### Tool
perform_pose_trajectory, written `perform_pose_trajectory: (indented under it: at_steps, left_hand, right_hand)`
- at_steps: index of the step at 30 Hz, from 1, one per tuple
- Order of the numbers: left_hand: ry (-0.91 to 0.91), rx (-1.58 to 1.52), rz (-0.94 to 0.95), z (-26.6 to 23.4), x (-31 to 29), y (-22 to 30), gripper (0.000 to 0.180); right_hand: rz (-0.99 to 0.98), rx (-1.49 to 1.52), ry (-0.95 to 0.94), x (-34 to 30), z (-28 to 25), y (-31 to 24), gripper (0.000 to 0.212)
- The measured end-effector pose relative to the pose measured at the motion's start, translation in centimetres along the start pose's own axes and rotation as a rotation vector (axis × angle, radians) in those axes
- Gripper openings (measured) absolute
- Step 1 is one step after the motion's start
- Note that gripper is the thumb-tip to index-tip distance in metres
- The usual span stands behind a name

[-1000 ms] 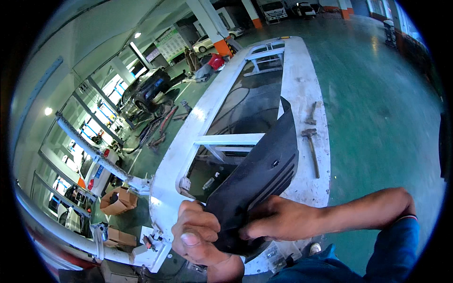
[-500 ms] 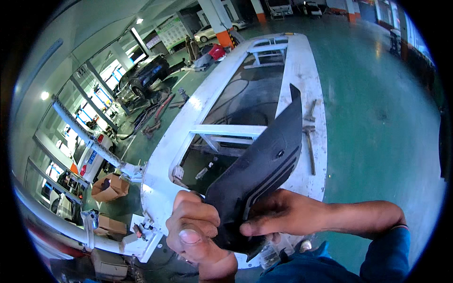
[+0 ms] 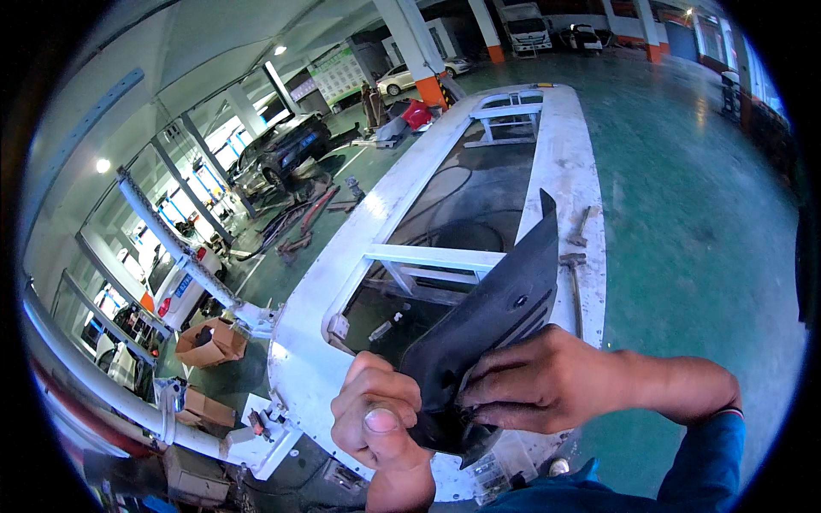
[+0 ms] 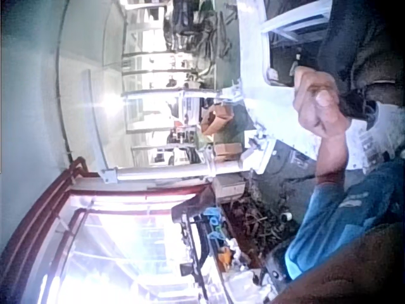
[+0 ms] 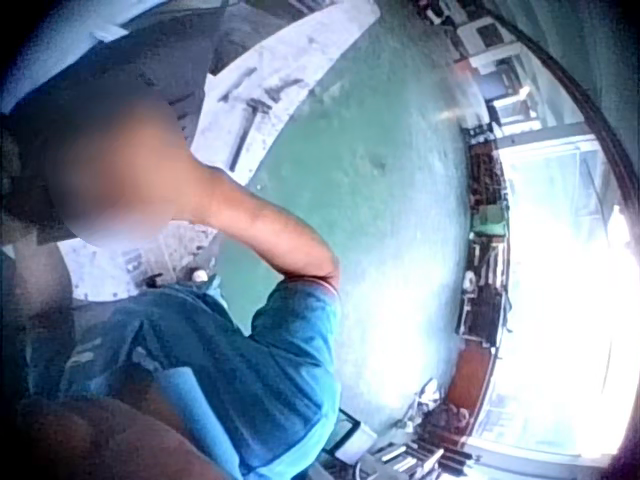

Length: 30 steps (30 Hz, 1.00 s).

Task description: The person assembles small fasteners and clips, then attaches a black plastic trim piece to a white car body panel. They use a hammer to tap the trim into place and continue securing it with additional fasteners.

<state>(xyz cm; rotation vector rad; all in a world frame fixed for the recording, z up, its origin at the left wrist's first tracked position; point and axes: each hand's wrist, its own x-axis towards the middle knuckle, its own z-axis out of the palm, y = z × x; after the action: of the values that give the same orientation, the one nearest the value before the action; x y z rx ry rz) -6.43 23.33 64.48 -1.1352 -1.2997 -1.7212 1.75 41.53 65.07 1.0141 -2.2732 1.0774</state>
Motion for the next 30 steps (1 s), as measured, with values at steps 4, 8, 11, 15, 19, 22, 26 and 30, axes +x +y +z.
perform_pose_trajectory:
  at_steps: [4,8,11,15,19,22,26,30]
  left_hand:
    - [-0.004,-0.008,-0.011,0.1,0.0,0.2,0.049]
    - [-0.027,-0.002,-0.007,0.0,0.2,0.2,0.051]
    - [-0.023,-0.001,-0.023,0.1,0.2,0.2,0.053]
    - [-0.020,-0.014,-0.044,0.3,0.2,0.1,0.054]
    - [-0.035,0.003,-0.066,0.3,0.2,0.0,0.055]
    - [-0.063,-0.030,-0.079,0.2,0.3,-0.1,0.056]
    - [-0.064,-0.021,-0.106,0.4,0.2,0.0,0.057]
    - [-0.062,-0.027,-0.135,0.4,0.2,0.0,0.057]
  right_hand:
    - [0.064,-0.096,-0.062,0.7,-0.9,-1.1,0.020]
    - [0.024,0.055,-0.035,1.2,-1.1,-0.2,0.017]
    - [0.020,0.130,-0.036,1.3,-1.1,0.3,0.018]
    - [0.041,0.143,-0.006,1.2,-0.7,0.5,0.017]
    - [0.033,0.104,0.015,1.5,-0.6,0.5,0.016]
    - [0.056,0.071,-0.057,1.6,-0.9,0.9,0.015]
    - [-0.001,0.029,-0.054,1.8,-1.2,1.0,0.016]
    - [-0.028,-0.032,-0.063,2.0,-1.2,0.9,0.016]
